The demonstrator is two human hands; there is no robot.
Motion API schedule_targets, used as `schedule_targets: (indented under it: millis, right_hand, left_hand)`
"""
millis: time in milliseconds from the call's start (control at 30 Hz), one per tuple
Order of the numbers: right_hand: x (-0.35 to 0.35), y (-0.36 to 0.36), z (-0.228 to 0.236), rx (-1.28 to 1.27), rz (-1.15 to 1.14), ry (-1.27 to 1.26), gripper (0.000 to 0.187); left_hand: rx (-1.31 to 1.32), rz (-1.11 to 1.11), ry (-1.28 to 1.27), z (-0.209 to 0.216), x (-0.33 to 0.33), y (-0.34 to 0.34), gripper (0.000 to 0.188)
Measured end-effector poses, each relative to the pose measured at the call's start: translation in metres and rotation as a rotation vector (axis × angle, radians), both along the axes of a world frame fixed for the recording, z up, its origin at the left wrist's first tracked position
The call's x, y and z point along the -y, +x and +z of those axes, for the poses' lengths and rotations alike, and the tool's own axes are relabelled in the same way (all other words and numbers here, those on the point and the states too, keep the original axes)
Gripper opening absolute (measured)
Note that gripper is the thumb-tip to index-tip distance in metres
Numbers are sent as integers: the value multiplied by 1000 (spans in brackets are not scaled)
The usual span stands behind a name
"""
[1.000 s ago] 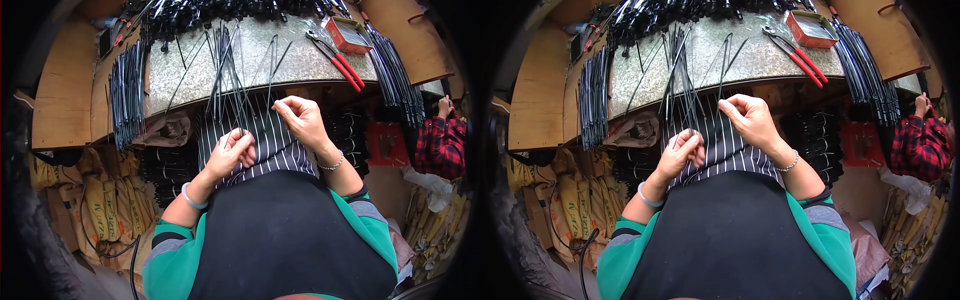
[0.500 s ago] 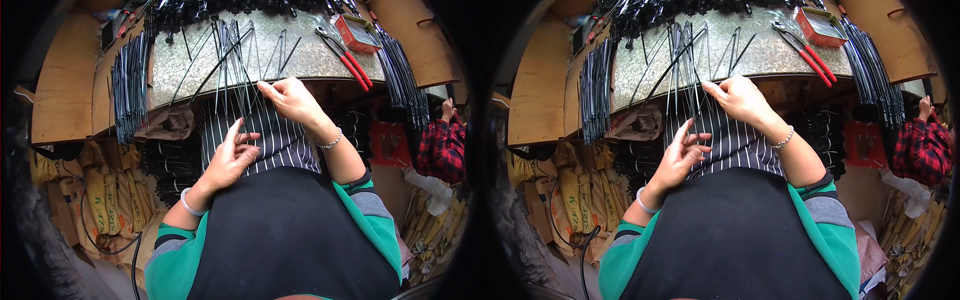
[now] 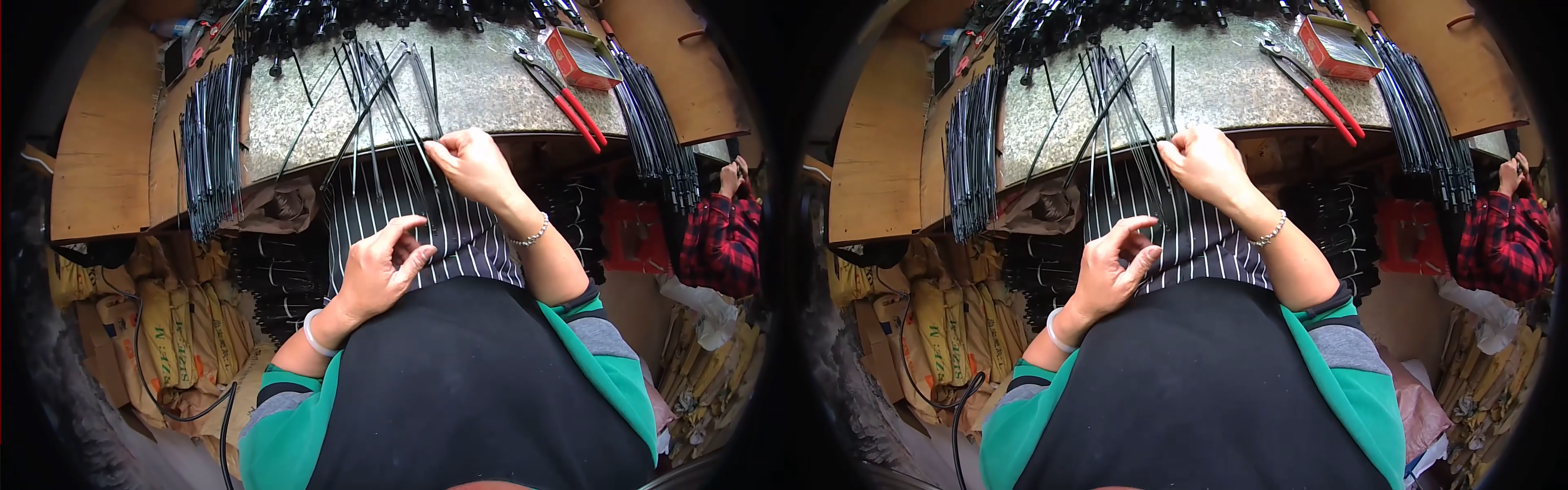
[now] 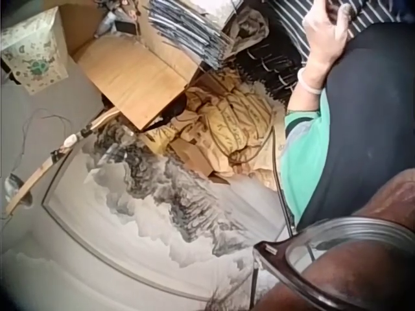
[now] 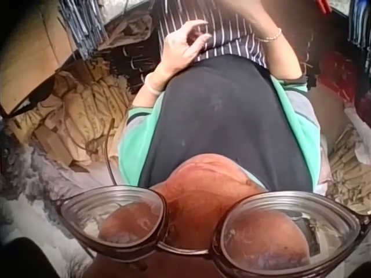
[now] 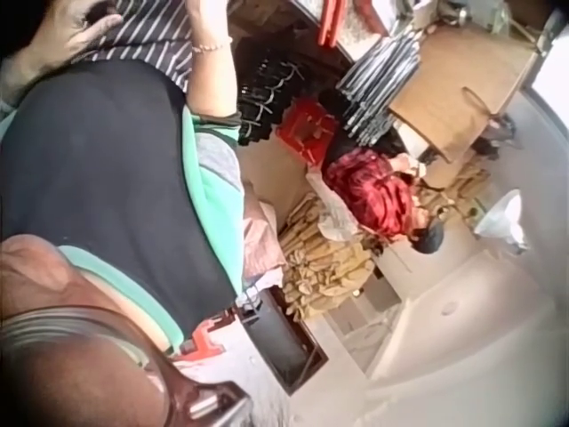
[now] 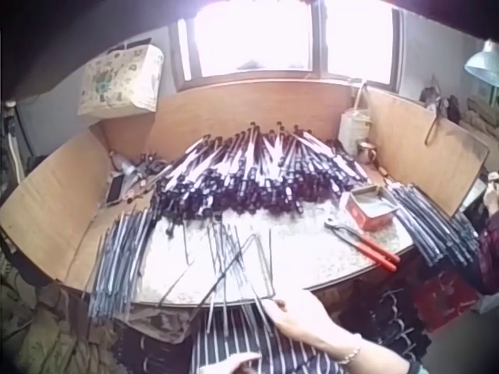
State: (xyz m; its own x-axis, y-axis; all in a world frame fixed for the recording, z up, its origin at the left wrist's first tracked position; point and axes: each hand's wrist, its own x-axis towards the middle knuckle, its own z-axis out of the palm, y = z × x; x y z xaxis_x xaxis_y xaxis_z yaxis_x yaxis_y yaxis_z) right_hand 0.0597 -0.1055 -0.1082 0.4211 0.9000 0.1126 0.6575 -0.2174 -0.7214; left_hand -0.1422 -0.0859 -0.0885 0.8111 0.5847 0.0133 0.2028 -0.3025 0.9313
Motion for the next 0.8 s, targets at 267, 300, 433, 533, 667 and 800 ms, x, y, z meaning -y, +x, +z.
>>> schedule_targets:
  millis: [267, 300, 433, 533, 667, 800]
  right_hand:
    - [32, 12, 66, -933, 33, 114, 23]
    - [39, 12, 73, -1050, 91, 180, 25]
    - [59, 0, 97, -1102, 196, 284, 27]
    - [72, -8, 108, -1090, 301, 292, 27]
    - [81, -12, 112, -1084, 312, 268, 33]
    - [83, -10, 101, -1174, 376, 329, 35]
  left_hand:
    - [381, 222, 345, 21, -49, 10, 23]
    - [453, 187, 431, 27, -64, 16, 36]
    - [479, 316, 819, 91, -101, 76, 59]
    - [543, 272, 667, 119, -116, 102, 54]
    - [705, 135, 463, 133, -120, 112, 40]
    - [767, 227, 548, 140, -114, 116, 37]
